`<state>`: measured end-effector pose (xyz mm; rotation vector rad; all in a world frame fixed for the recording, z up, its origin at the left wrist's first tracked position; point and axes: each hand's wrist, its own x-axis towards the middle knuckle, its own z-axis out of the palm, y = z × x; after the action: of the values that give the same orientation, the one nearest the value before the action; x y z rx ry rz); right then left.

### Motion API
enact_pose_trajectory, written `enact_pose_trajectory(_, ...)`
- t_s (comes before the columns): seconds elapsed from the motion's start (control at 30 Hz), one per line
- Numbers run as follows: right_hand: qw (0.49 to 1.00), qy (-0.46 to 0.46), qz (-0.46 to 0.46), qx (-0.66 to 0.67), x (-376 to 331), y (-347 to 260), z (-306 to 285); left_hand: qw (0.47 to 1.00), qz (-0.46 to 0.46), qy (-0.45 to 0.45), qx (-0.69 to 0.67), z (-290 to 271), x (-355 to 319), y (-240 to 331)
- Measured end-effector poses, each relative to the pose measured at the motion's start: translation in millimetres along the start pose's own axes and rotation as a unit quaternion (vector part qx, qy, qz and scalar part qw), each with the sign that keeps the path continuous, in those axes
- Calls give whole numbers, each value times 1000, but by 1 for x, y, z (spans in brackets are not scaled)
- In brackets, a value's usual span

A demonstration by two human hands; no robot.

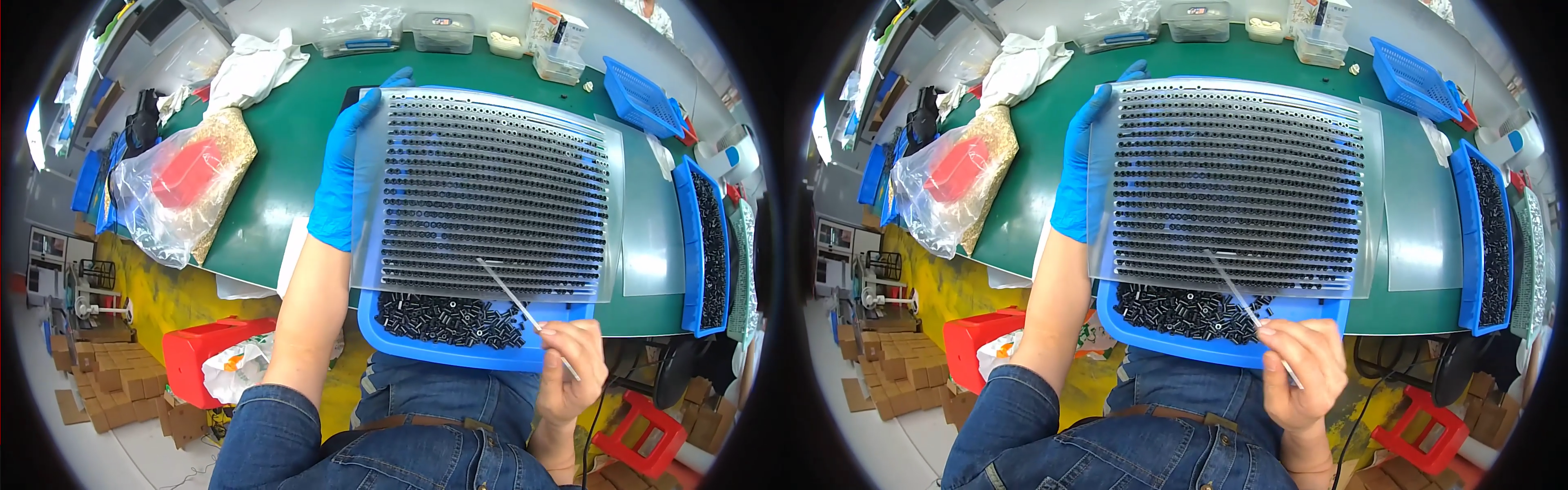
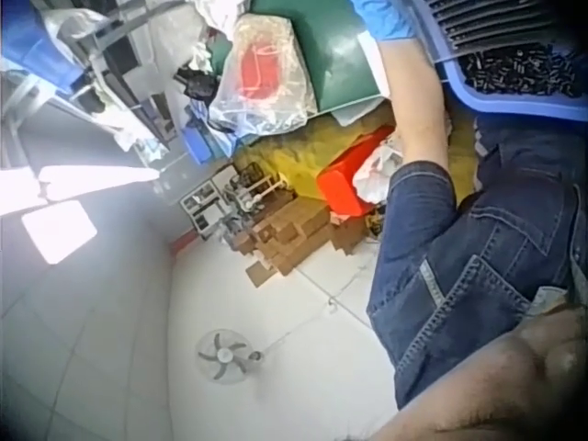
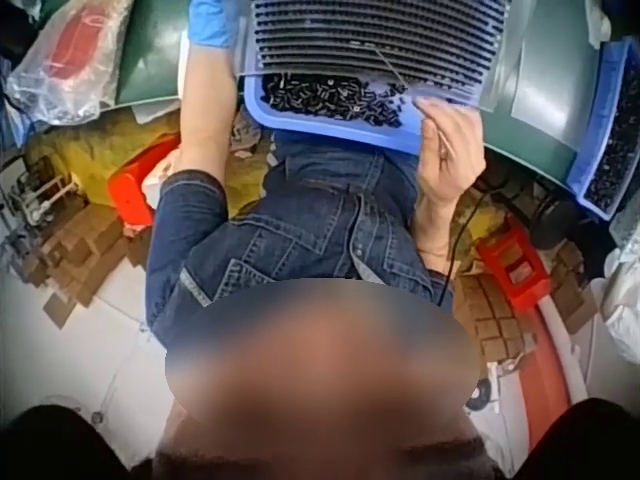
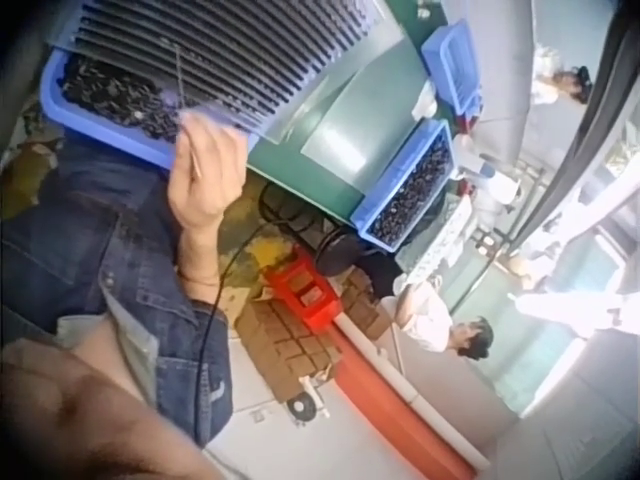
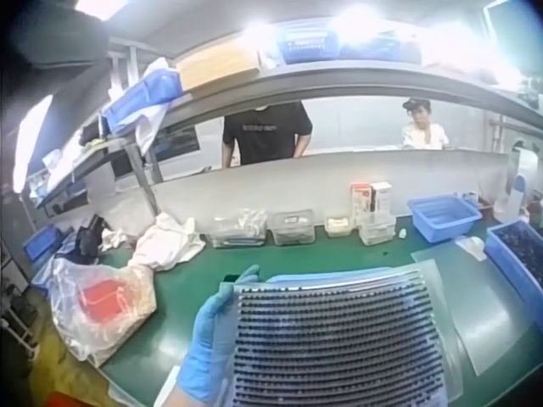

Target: Arranging small black components into a grid tray using a thin metal pick tool.

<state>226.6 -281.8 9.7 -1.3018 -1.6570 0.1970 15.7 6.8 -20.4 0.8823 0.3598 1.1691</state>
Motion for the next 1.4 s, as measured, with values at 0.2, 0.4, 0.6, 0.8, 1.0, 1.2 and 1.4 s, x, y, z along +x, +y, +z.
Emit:
enact_pose_trajectory(0.2, 995, -86, -24, 38, -8, -7, 30, 1000, -10, -5, -17, -1, 1, -4)
enact_pose_trajectory(0.4, 994, -92, -37, 54, -4, -11, 43, 1000, -12, -25, -14, -3, 1, -1)
enact_pose_trajectory(0.6, 997, -61, -26, 40, -5, -10, 37, 1000, 10, -20, -17, 7, -3, 0)
enact_pose_trajectory(0.8, 996, -74, -28, 38, -6, -10, 41, 999, 33, -22, 8, 3, 0, 0)
enact_pose_trajectory(1.0, 995, -85, -42, 42, -3, -13, 47, 999, 19, -20, -17, 4, 0, -2)
enact_pose_trajectory(1.2, 992, -108, -28, 63, -2, -12, 53, 999, 19, -44, -8, 0, 0, -2)
enact_pose_trajectory(1.4, 995, -79, -20, 57, -5, -4, 44, 998, 22, -51, 4, 2, -1, -1)
